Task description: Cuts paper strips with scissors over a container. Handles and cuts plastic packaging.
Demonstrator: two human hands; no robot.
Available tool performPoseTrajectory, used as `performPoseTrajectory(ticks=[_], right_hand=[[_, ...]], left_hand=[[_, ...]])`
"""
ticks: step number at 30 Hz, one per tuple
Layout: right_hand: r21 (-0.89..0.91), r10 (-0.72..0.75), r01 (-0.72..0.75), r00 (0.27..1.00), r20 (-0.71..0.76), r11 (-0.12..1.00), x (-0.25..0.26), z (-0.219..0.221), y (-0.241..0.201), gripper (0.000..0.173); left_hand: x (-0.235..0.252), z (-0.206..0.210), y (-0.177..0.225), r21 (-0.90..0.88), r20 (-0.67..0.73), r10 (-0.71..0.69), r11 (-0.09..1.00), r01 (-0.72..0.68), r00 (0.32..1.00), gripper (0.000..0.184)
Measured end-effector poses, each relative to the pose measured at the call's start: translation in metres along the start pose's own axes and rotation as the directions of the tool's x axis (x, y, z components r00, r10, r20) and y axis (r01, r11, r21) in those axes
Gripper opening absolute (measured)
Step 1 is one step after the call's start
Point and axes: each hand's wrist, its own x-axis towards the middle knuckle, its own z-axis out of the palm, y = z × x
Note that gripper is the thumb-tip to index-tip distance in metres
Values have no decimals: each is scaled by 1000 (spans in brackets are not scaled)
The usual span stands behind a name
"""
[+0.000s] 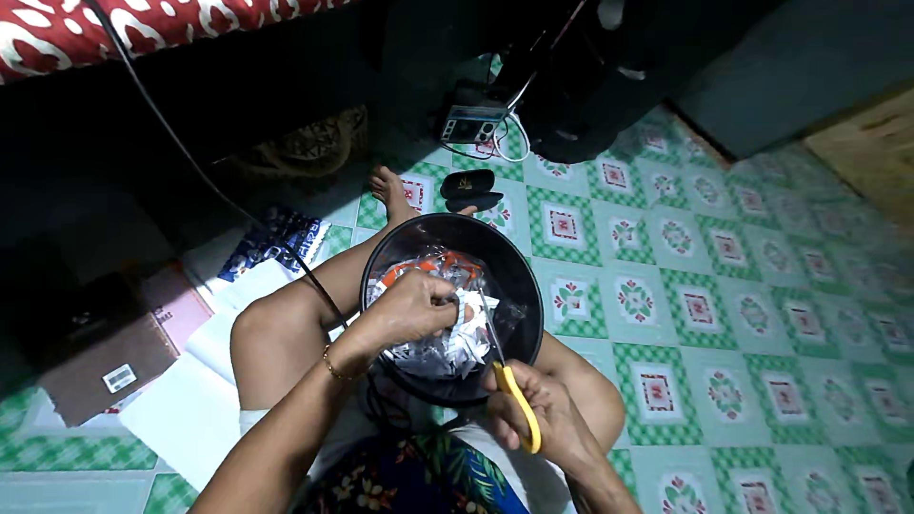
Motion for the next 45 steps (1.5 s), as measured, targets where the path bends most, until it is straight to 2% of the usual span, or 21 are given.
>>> performPoseTrajectory(ticks=[6, 9, 11, 13, 15, 22, 27, 31, 34, 36, 38, 41, 45], right_hand=[[92, -14, 14, 1000, 9, 996, 5, -2, 3, 4], [105, -2, 1, 1000, 16, 994, 3, -6, 5, 4], [31, 28, -30, 999, 46, 999, 0, -10, 4, 3], [-66, 79, -74, 994, 82, 995, -4, -15, 2, 14], [-131, 123, -109, 987, 100, 985, -8, -18, -1, 20], [-240, 158, -126, 980, 122, 963, -9, -21, 0, 26], [-296, 137, -104, 986, 95, 950, -8, -18, -1, 33], [-215, 113, -98, 992, 60, 972, -5, -13, -1, 22], [-118, 99, -99, 995, -10, 988, -3, -9, 0, 9], [-68, 68, -70, 997, -39, 995, -3, -8, 2, 7], [-67, 52, -54, 998, -24, 996, -4, -10, 2, 7], [-238, 45, -36, 998, 32, 971, -11, -18, 4, 32], [-399, 84, -72, 996, 11, 914, -23, -18, 6, 46]], left_hand=[[1, 0, 1, 17, 26, -51, 999, 50, 998, 18], [0, 0, 2, 4, -4, -72, 997, 72, 997, 18], [-1, 1, 2, -6, -41, -67, 998, 67, 997, 12], [-2, 1, 6, -29, -52, -84, 996, 82, 995, 6], [-1, 2, 8, -78, -28, -99, 992, 97, 995, 11], [4, 13, 12, -164, 2, -165, 973, 163, 986, 11], [5, 21, 16, -121, 1, -182, 976, 181, 983, 8], [6, 26, 16, -116, 4, -202, 973, 201, 979, 7], [6, 29, 10, -118, -27, -164, 980, 160, 986, 8], [6, 31, 7, -131, -61, -142, 982, 133, 988, 8], [4, 33, 5, -195, -130, -126, 976, 100, 984, 7], [5, 33, 4, -403, -243, -132, 915, 23, 961, 9], [6, 35, 5, -604, -324, -189, 795, -49, 927, 18]])
